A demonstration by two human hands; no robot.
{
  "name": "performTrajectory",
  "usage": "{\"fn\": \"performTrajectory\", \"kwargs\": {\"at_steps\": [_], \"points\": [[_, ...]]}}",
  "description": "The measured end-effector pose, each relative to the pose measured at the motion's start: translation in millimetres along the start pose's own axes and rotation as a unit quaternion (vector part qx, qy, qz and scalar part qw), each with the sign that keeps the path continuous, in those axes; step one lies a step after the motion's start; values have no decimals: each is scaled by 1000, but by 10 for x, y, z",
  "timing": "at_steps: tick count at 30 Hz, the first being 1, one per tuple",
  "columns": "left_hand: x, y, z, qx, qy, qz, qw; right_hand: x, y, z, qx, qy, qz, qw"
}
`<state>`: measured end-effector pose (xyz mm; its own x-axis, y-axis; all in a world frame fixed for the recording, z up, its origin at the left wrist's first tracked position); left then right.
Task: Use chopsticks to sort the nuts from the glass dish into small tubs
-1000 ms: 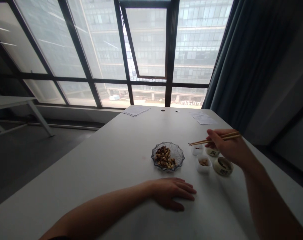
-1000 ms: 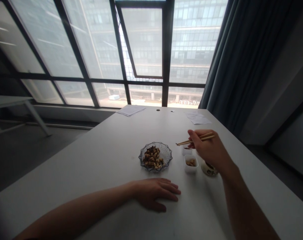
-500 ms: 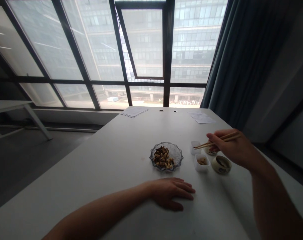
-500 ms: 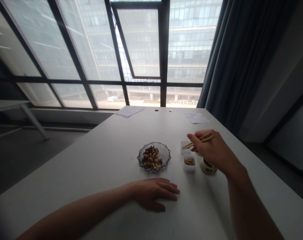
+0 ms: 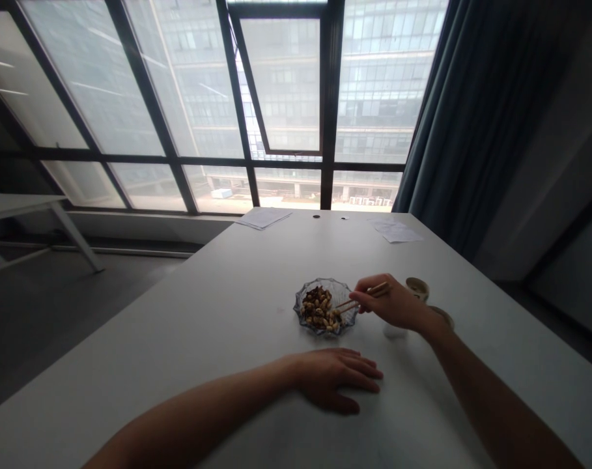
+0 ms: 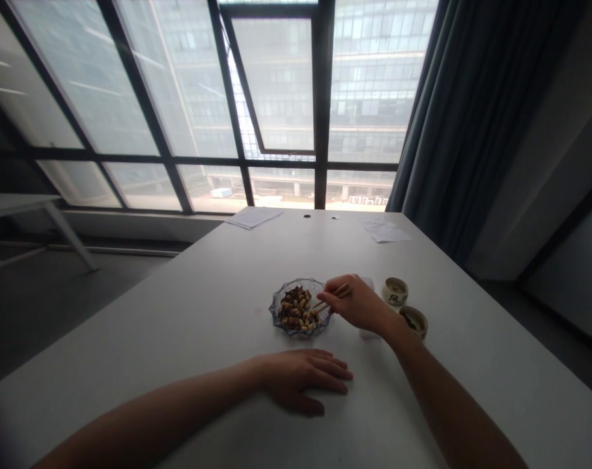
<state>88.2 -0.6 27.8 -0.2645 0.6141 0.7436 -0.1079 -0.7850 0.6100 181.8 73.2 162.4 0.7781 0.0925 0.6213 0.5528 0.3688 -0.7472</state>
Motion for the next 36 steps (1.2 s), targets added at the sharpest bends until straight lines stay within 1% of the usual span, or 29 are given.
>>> {"fn": "performTrajectory", "kwargs": {"at_steps": [3,5,8,12,14,16,20,22,24,26,28,31,33,34,36], "points": [[3,0,-13,-4,3,-1,1000,-95,35,32,-11,-8,7,1000],[4,-3,-21,-6,4,-2,1000,-110,52,43,-24,-3,10,1000],[4,-10,-32,-5,6,-2,1000,-74,51,43,-23,4,15,1000],[-4,-13,-37,-4,4,-2,1000,78,76,22,-17,28,9,999],[-6,-10,-33,-6,4,-1,1000,121,103,13,-22,30,6,999],[-5,-6,-25,-8,5,-2,1000,112,133,14,-28,23,3,999],[-16,-19,-7,5,-1,-3,1000,3,183,47,-31,3,9,999],[-17,-23,-5,9,-4,-3,1000,-13,198,65,-28,11,12,999],[-12,-20,-11,6,-3,-3,1000,35,209,71,-27,32,13,999],[-8,-22,-22,3,0,-2,1000,141,205,59,-26,57,24,998],[-13,-31,-35,3,0,-2,1000,313,198,26,-27,94,42,994],[-21,-43,-47,5,1,-2,1000,673,208,-68,-39,176,70,981],[-22,-42,-45,4,3,-3,1000,917,237,-156,-56,230,67,969],[-22,-41,-43,4,3,-3,1000,1026,256,-203,-67,250,56,964],[-23,-38,-36,3,3,-2,1000,1196,302,-290,-93,271,25,958]]}}
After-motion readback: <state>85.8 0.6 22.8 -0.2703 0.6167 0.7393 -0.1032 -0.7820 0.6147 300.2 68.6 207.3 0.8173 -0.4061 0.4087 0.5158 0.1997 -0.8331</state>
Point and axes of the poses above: each hand's wrist, its own z-axis towards the middle knuckle, its own x-axis out of the back of the hand, y = z × x, the point moved 9 cm from there along z, towards the middle knuckle, and after that the axes turned 5 degrees about y, right-handed, at the moved point
